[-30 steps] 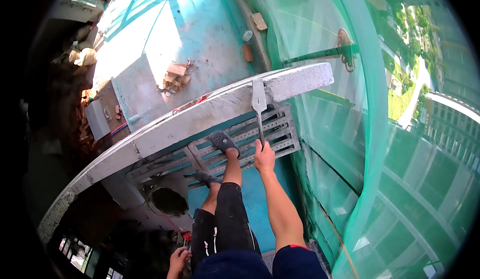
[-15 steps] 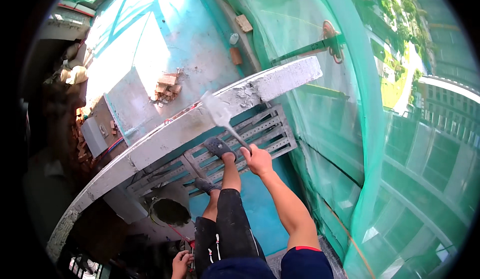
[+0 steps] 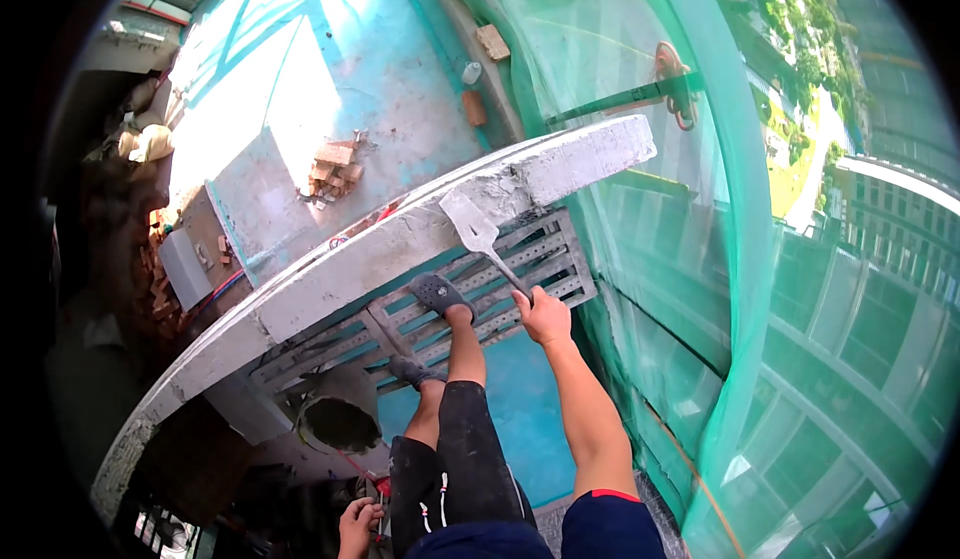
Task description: The person applies mortar to the top of a low concrete block wall using two different sized trowels, picking up mortar from a bucket on a metal scaffold and spreading it along the wall edge.
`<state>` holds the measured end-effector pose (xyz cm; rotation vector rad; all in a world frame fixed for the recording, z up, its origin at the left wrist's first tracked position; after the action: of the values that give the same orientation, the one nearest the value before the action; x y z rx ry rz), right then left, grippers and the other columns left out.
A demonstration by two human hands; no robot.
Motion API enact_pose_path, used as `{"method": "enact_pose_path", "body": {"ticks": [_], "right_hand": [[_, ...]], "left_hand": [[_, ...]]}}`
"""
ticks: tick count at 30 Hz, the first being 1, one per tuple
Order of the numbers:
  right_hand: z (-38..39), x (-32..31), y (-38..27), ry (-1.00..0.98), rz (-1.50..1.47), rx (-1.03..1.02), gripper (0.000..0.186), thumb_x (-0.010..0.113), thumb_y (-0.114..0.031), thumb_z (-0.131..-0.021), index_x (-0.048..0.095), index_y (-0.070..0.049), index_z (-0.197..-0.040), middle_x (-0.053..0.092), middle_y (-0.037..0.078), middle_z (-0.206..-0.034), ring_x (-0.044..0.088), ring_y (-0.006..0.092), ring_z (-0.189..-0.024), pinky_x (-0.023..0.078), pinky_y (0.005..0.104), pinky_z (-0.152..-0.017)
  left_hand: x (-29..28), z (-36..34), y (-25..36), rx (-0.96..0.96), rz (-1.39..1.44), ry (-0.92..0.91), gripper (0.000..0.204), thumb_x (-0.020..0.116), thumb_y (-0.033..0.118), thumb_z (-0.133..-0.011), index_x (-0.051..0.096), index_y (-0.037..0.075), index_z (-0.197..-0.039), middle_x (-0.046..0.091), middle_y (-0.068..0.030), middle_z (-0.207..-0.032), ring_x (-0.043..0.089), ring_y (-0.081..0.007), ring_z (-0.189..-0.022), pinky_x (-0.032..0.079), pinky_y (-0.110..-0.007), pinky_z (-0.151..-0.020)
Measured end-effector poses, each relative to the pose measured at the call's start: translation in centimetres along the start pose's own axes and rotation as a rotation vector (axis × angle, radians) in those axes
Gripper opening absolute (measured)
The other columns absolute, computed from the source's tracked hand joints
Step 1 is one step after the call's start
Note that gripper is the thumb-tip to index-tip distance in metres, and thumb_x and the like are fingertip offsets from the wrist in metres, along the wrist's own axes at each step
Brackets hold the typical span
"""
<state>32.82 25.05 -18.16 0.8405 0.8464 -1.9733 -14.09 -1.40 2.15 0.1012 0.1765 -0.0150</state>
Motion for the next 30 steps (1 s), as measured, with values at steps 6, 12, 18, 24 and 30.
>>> {"method": "enact_pose_path", "body": {"ticks": [6, 12, 18, 24, 30], "right_hand": [[1.8, 0.4, -3.6, -0.164, 0.097, -0.152, 0.049, 0.047, -0.054, -0.09, 0.051, -0.006, -0.078, 0.061, 0.023, -0.066, 0.059, 0.0444, -0.066, 0.046, 0.0535, -0.059], [-0.1, -1.7, 0.7, 0.047, -0.04, 0.093, 0.049, 0.047, -0.052, -0.091, 0.05, -0.006, -0.077, 0.061, 0.022, -0.066, 0.059, 0.0448, -0.065, 0.045, 0.0535, -0.058], [-2.1, -2.7, 1.9, -0.05, 0.068, 0.029, 0.051, 0.046, -0.056, -0.089, 0.052, -0.006, -0.08, 0.062, 0.021, -0.068, 0.061, 0.0424, -0.068, 0.046, 0.052, -0.06], [-1.8, -6.3, 3.8, 0.234, -0.231, 0.086, 0.052, 0.044, -0.051, -0.094, 0.053, -0.004, -0.074, 0.06, 0.02, -0.067, 0.059, 0.0391, -0.064, 0.044, 0.0459, -0.058], [-5.2, -9.3, 9.3, 0.469, -1.057, 0.396, 0.05, 0.038, -0.059, -0.094, 0.043, -0.014, -0.072, 0.033, -0.004, -0.052, 0.033, 0.0073, -0.042, 0.027, 0.0257, -0.038]], "left_hand": [[0.4, 0.4, -0.1, 0.012, -0.044, 0.013, 0.028, 0.059, 0.019, -0.091, 0.059, 0.001, -0.112, 0.066, -0.0065, -0.09, 0.061, -0.0106, -0.077, 0.048, -0.022, -0.065], [0.4, 0.0, 0.0, -0.035, 0.117, -0.013, 0.025, 0.059, 0.017, -0.09, 0.06, 0.002, -0.111, 0.066, -0.0052, -0.089, 0.057, -0.0074, -0.071, 0.044, -0.019, -0.061], [1.2, -0.6, 0.5, -0.04, -0.034, -0.047, 0.025, 0.059, 0.016, -0.091, 0.06, 0.002, -0.111, 0.066, -0.0066, -0.091, 0.059, -0.0091, -0.074, 0.046, -0.02, -0.064], [0.5, -1.3, -0.7, -0.005, 0.021, 0.019, 0.028, 0.06, 0.019, -0.091, 0.059, 0.0, -0.112, 0.066, -0.0095, -0.097, 0.063, -0.0141, -0.083, 0.05, -0.026, -0.072], [2.0, -1.0, -0.1, 0.004, 0.044, -0.009, 0.03, 0.06, 0.022, -0.09, 0.059, 0.002, -0.112, 0.067, -0.0075, -0.098, 0.062, -0.0127, -0.081, 0.048, -0.023, -0.07]]}}
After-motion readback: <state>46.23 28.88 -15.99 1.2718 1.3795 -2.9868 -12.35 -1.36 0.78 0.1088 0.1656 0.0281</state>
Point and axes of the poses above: each hand's wrist, its own z-axis away from the middle knuckle, its own x-axis out of the palm, y = z × x, the point moved 7 cm from there along -z, towards the middle knuckle
